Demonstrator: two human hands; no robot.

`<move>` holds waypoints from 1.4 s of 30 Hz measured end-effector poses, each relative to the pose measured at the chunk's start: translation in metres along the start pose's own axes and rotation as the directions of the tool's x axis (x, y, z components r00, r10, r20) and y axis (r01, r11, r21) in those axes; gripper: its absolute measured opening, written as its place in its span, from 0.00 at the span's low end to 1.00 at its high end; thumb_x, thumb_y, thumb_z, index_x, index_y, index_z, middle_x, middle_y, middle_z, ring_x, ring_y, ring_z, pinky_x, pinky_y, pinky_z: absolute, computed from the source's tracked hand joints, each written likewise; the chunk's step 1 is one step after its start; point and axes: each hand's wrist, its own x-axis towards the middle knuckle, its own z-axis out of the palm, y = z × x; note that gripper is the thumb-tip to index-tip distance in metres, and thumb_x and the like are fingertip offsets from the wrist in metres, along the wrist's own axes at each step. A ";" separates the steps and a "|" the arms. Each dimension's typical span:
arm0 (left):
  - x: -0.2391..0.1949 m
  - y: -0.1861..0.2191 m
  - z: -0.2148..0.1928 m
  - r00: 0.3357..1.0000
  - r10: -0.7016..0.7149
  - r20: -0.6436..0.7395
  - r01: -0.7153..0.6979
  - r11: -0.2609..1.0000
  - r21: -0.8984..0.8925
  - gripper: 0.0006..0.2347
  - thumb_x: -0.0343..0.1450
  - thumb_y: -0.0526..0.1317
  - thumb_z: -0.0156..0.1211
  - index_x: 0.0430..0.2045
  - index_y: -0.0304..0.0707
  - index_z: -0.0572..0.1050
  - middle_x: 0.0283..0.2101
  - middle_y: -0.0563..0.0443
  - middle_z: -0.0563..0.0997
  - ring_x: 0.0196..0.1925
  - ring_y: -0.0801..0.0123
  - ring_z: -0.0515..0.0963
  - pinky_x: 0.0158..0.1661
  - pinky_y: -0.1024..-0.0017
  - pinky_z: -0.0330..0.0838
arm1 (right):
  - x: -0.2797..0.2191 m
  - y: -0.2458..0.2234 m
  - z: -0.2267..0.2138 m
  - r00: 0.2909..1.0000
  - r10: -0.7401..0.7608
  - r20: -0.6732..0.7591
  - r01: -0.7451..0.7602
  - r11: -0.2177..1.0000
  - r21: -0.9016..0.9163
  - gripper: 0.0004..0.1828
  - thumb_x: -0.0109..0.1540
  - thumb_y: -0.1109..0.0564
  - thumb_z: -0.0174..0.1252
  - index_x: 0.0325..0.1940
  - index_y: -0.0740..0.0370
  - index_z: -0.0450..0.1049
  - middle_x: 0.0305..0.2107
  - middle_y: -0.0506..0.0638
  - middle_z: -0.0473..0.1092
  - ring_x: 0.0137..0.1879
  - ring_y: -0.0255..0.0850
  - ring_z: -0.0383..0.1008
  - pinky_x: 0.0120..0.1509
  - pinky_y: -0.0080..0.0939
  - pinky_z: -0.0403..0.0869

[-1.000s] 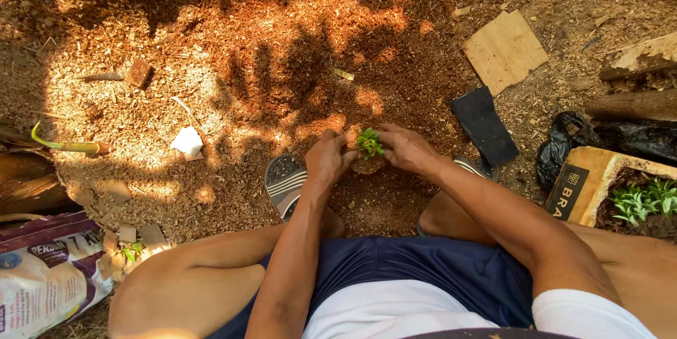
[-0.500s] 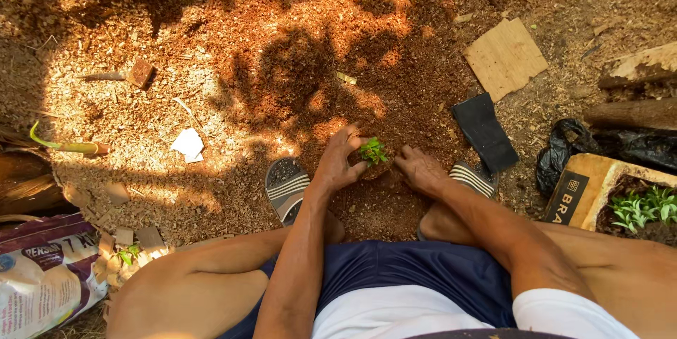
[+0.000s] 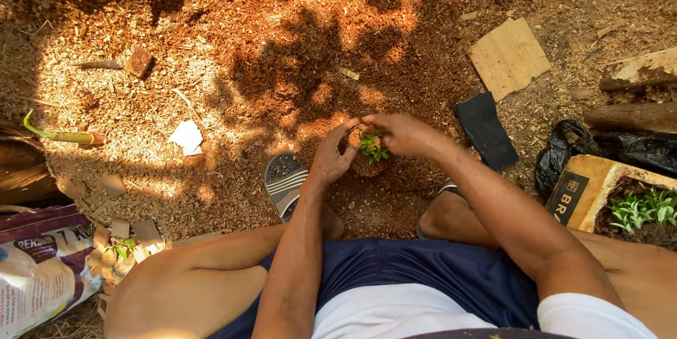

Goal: The person picks up a seedling from a wooden crate, prepares a small pot with soil by hand, and places the seedling into the pot.

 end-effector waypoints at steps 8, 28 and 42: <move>0.023 -0.055 0.030 0.978 -0.122 -0.167 0.108 0.990 -0.087 0.31 0.73 0.60 0.51 0.68 0.43 0.64 0.71 0.37 0.65 0.72 0.46 0.63 0.68 0.49 0.57 | 0.001 0.036 0.015 0.951 0.254 -0.179 -0.219 0.956 0.195 0.33 0.64 0.60 0.46 0.75 0.44 0.59 0.62 0.56 0.70 0.60 0.49 0.76 0.63 0.51 0.78; 0.017 -0.023 0.020 0.962 0.164 -0.219 -0.167 0.986 0.006 0.17 0.77 0.44 0.56 0.62 0.48 0.71 0.64 0.39 0.73 0.67 0.51 0.70 0.65 0.55 0.60 | 0.010 0.121 0.003 0.935 0.055 -0.350 -0.169 0.937 -0.304 0.23 0.59 0.68 0.58 0.56 0.52 0.79 0.56 0.54 0.76 0.57 0.51 0.78 0.63 0.50 0.77; 0.021 -0.040 0.024 0.973 0.006 -0.230 -0.036 0.991 -0.127 0.21 0.73 0.51 0.58 0.60 0.45 0.74 0.64 0.40 0.74 0.66 0.50 0.72 0.63 0.54 0.65 | -0.002 -0.002 -0.001 0.987 0.128 -0.095 -0.112 0.981 0.158 0.33 0.64 0.67 0.46 0.72 0.44 0.64 0.59 0.58 0.72 0.61 0.52 0.77 0.63 0.53 0.78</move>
